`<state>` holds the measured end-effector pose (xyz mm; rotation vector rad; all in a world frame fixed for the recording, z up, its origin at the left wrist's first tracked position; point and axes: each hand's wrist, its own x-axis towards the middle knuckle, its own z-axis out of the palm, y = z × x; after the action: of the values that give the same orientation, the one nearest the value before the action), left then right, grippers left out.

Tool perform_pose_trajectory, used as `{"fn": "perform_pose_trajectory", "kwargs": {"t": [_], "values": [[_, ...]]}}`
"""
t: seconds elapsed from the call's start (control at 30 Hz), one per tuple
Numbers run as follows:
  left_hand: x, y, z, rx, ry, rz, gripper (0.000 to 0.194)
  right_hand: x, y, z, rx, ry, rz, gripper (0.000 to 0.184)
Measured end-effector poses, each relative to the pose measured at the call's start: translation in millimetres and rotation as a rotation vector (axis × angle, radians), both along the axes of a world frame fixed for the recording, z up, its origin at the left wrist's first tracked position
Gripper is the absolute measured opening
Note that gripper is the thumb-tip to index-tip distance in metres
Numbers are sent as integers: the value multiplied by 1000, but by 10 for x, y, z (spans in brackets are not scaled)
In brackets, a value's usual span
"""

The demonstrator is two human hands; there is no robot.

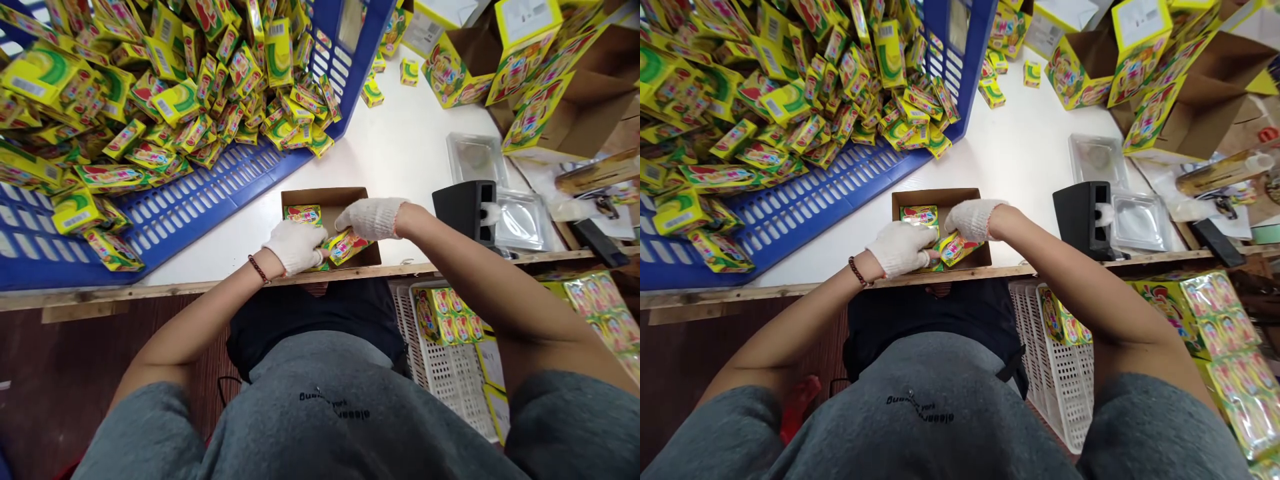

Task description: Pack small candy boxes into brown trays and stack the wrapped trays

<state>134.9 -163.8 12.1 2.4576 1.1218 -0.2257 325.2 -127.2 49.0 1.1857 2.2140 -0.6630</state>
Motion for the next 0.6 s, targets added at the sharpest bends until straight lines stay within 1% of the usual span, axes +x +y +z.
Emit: {"fn": "perform_pose_trajectory", "kwargs": {"t": [0.07,0.1,0.17,0.2,0.23,0.27,0.3,0.33,0.37,0.4,0.47,0.53,0.57,0.6], "values": [[-59,62,2,-32,-283,109,27,48,20,55,105,194,-121,32],[-79,95,-5,-48,-407,172,26,69,9,63,192,312,-221,35],[-91,149,-39,-69,-609,294,21,99,-58,36,370,565,-464,40],[-83,165,-62,-81,-700,350,20,108,-109,4,418,679,-576,41],[-67,172,-85,-94,-784,397,20,114,-167,-33,426,772,-664,40],[-47,167,-106,-106,-852,428,22,120,-224,-69,395,844,-721,38],[-26,152,-120,-115,-893,441,24,129,-273,-100,346,894,-746,36],[-6,127,-126,-114,-890,439,26,143,-307,-118,296,919,-746,34],[10,94,-121,-99,-839,426,29,162,-322,-123,256,919,-728,32],[23,54,-106,-72,-737,410,31,186,-314,-114,221,888,-691,30],[39,-33,-54,-30,-414,337,35,225,-238,-75,144,717,-553,22],[53,-109,6,-29,-61,161,36,209,-125,-52,53,439,-348,13],[61,-137,32,-33,76,62,38,166,-73,-64,12,303,-244,9],[69,-157,51,-33,172,-22,40,98,-31,-96,-22,179,-154,8]]}}
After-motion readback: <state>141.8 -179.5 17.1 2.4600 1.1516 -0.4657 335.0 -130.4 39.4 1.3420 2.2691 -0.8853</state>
